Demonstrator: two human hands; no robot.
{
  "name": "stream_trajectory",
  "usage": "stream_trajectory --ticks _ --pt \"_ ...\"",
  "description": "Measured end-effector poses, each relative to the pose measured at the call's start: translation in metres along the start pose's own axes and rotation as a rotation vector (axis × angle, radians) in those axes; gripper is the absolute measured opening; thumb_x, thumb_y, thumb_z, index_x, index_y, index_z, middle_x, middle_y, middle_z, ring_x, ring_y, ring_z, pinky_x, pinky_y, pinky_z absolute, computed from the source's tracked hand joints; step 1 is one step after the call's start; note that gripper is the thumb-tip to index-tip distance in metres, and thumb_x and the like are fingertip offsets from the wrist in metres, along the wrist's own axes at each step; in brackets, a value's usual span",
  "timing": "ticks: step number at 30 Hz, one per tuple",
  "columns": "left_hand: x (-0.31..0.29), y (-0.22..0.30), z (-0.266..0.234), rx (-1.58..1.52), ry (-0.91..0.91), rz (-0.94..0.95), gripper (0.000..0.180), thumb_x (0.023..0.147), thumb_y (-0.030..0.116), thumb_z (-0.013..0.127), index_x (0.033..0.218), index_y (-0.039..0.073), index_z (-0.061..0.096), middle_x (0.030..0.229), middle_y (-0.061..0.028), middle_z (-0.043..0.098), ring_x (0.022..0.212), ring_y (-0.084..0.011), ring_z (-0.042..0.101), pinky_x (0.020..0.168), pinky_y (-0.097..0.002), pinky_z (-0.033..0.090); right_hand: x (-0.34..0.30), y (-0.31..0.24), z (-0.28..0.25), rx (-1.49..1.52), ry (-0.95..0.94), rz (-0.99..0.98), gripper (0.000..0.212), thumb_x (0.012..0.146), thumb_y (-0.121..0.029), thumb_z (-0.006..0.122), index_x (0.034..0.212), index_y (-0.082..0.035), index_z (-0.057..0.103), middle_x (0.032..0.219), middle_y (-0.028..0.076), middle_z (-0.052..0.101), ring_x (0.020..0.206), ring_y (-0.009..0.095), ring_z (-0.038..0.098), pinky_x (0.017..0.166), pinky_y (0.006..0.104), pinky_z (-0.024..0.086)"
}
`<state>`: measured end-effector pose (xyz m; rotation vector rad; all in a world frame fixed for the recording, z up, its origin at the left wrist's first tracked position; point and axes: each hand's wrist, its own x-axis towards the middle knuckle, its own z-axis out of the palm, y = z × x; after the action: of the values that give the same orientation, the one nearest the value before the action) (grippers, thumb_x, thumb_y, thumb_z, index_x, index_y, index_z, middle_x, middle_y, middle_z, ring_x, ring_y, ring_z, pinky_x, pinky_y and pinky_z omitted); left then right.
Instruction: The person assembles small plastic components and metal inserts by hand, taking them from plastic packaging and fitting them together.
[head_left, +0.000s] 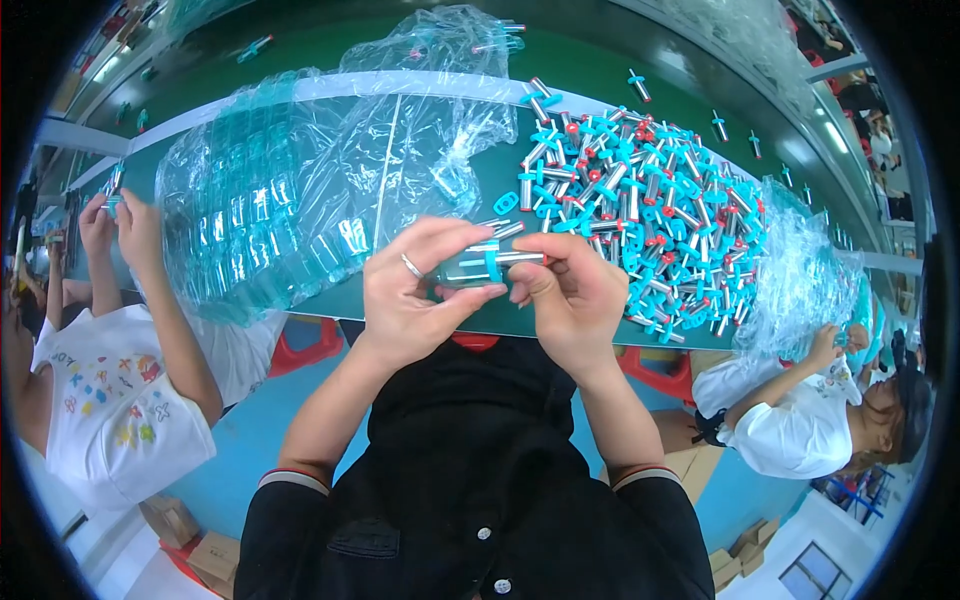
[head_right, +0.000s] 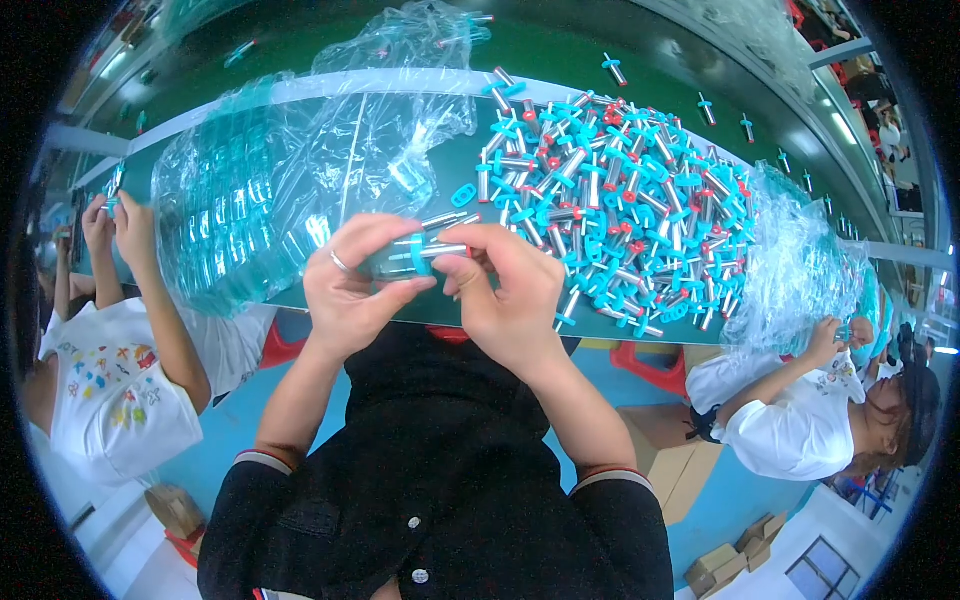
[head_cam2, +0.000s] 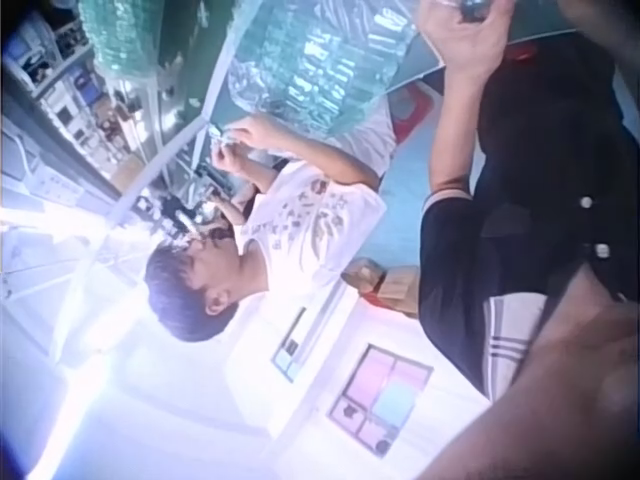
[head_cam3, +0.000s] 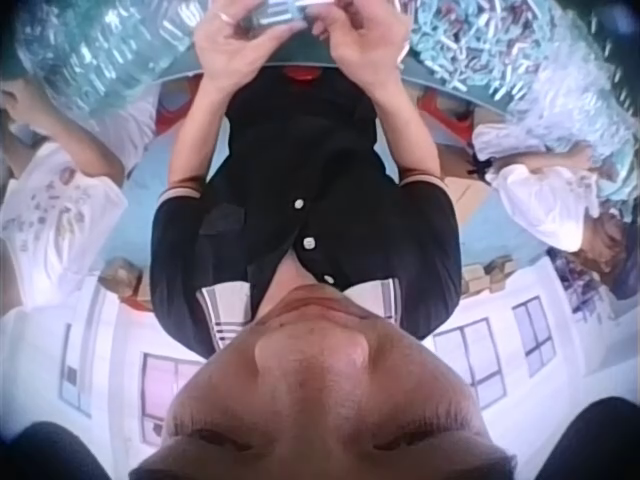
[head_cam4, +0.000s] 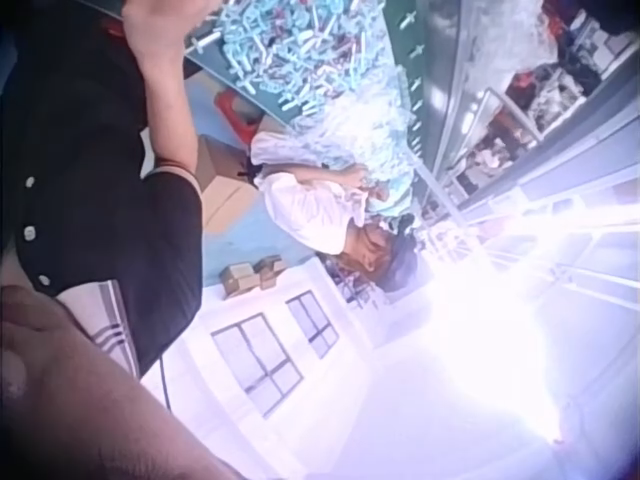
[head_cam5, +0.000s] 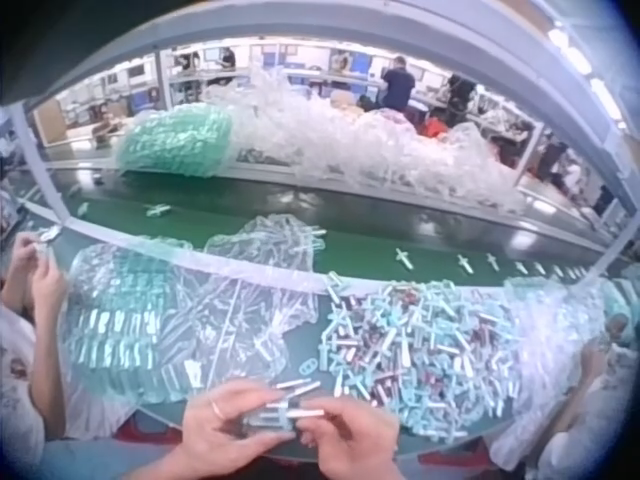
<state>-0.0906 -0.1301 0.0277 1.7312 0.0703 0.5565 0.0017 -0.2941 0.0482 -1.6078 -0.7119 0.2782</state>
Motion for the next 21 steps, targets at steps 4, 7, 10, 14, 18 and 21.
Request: stream_trajectory --ticks 4,7,10,14,18,21 --pt "0.000 0.002 0.002 -0.052 -0.023 -0.026 0.046 0.074 0.000 0.082 0.119 0.002 0.070 0.112 -0.0114 0.066 0.098 -0.0178 0.065 0.076 -0.0276 0.055 -0.003 0.006 -0.003 0.051 -0.027 0.002 0.015 0.092 0.006 0.064 0.107 0.006 0.065 0.087 0.010 0.068 0.071 0.012 0.067 0.060 0.0233 0.054" --pt "-0.002 -0.006 -0.001 -0.177 -0.037 -0.034 0.047 0.075 -0.003 0.081 0.120 0.000 0.069 0.114 -0.0117 0.064 0.101 -0.0166 0.064 0.078 -0.0257 0.055 0.002 0.000 -0.012 0.293 -0.191 0.167 0.020 0.094 0.005 0.063 0.114 0.008 0.064 0.092 0.013 0.069 0.073 0.015 0.068 0.062 0.0256 0.056" --pt "0.001 -0.001 -0.007 -0.233 -0.108 -0.105 0.048 0.075 -0.007 0.079 0.121 -0.001 0.068 0.115 -0.0118 0.063 0.103 -0.0157 0.063 0.079 -0.0243 0.055 0.010 -0.005 -0.029 0.531 -0.278 0.326 0.024 0.094 0.001 0.064 0.117 0.009 0.064 0.091 0.017 0.070 0.070 0.016 0.068 0.058 0.0265 0.056" --pt "0.003 0.005 -0.008 -0.289 -0.147 -0.203 0.050 0.072 -0.011 0.078 0.120 -0.001 0.068 0.114 -0.0115 0.063 0.101 -0.0148 0.063 0.078 -0.0244 0.055 0.011 0.010 -0.032 0.622 -0.337 0.400 0.018 0.093 0.001 0.066 0.110 0.005 0.069 0.080 0.013 0.070 0.059 0.014 0.064 0.051 0.0238 0.052" --pt "0.001 0.008 -0.011 -0.269 -0.165 -0.200 0.049 0.070 -0.014 0.078 0.118 -0.001 0.070 0.114 -0.0113 0.063 0.100 -0.0151 0.064 0.076 -0.0251 0.056 0.003 0.014 -0.026 0.761 -0.329 0.372 0.014 0.092 0.001 0.067 0.106 0.005 0.069 0.079 0.013 0.070 0.055 0.013 0.062 0.048 0.0237 0.049" --pt "0.001 0.010 -0.012 -0.233 -0.183 -0.176 0.049 0.070 -0.015 0.077 0.117 -0.001 0.070 0.114 -0.0116 0.063 0.100 -0.0156 0.064 0.075 -0.0254 0.057 -0.002 0.011 -0.022 0.739 -0.291 0.368 0.013 0.093 0.001 0.067 0.105 0.005 0.068 0.078 0.013 0.069 0.055 0.013 0.062 0.048 0.0234 0.049"
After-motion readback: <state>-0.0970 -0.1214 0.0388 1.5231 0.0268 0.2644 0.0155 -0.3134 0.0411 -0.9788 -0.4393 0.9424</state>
